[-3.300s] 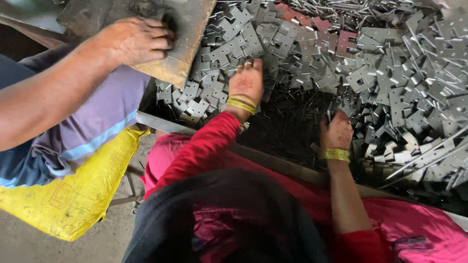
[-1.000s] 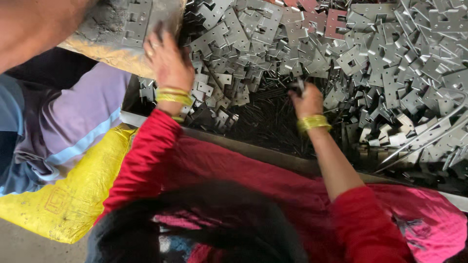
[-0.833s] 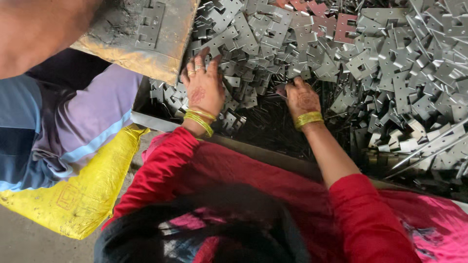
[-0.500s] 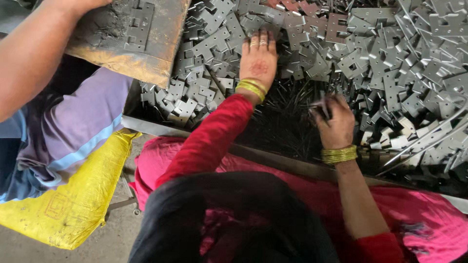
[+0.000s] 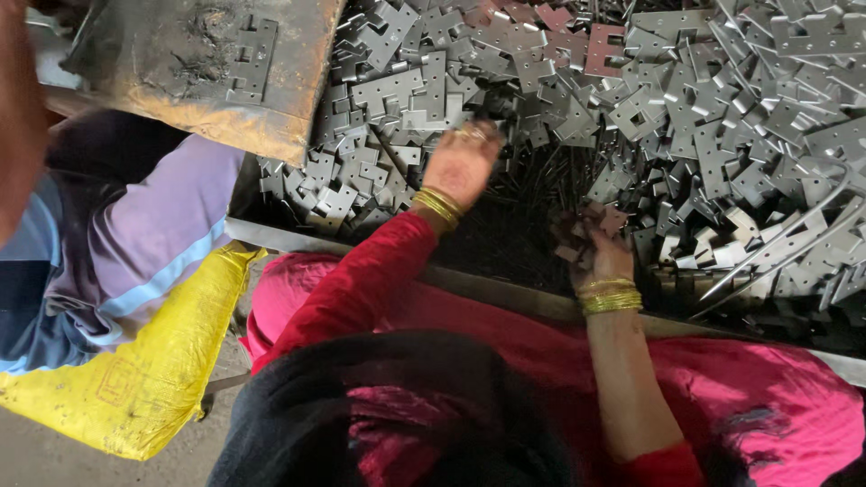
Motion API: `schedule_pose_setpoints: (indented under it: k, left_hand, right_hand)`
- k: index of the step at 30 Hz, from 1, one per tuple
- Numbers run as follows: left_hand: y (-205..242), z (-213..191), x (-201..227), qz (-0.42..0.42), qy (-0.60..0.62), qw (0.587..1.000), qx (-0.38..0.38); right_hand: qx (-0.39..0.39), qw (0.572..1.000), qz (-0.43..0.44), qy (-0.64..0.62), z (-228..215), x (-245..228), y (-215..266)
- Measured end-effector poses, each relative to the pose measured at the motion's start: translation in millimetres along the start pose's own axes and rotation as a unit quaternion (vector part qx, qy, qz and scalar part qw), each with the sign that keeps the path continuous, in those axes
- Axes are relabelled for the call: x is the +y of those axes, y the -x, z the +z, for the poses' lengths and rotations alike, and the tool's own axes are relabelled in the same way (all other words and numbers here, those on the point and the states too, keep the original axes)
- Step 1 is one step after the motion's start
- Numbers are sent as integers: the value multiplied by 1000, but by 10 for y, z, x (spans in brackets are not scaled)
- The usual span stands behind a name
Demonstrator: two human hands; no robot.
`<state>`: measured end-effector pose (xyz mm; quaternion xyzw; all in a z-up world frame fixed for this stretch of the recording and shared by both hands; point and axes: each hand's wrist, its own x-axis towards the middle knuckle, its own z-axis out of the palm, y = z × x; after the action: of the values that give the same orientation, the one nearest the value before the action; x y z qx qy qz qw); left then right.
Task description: The person sits on the floor and sorts small metal brackets from a large bin, picking them up by hand and placing them into a separate container. The task involves repetitive handling of identical metal pieces.
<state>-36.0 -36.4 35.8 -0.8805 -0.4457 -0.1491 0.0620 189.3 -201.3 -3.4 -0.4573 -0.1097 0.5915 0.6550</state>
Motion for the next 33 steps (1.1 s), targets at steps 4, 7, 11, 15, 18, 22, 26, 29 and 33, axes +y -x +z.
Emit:
schedule_pose_setpoints:
  k: [4,7,11,15,18,22,26,29,33]
  left_hand:
    - [-73,-182,-308,-245,-38,962,119]
    - [-35,-294,-557,-111,-6,994,22]
    - [9,-445,-725,1,-5,998,-56]
    - [-74,-469,-695,-44,18,994,-98]
    - [-86,-380,-617,-87,27,992,-91]
    - [26,-317,-626,18,-119,993,-4]
    - [64,-429,-766,53,52,997,3]
    - [-49,-659,-935,24,185,981,-45]
    - [-204,-1090,-1082,111,259,959,-23]
  right_hand:
    - [48,998,48,18,12,135,-6]
    - [6,999,49,6,104,175,-46]
    - [-10,996,49,77,268,234,-90]
    - [-15,999,43,28,372,303,-206]
    - [-3,998,52,45,358,343,-286]
    - [-10,997,55,45,333,324,-370]
    - [-23,996,87,28,328,320,-389]
    - [-33,996,80,5,382,389,-374]
    - [-70,997,39,23,530,390,-348]
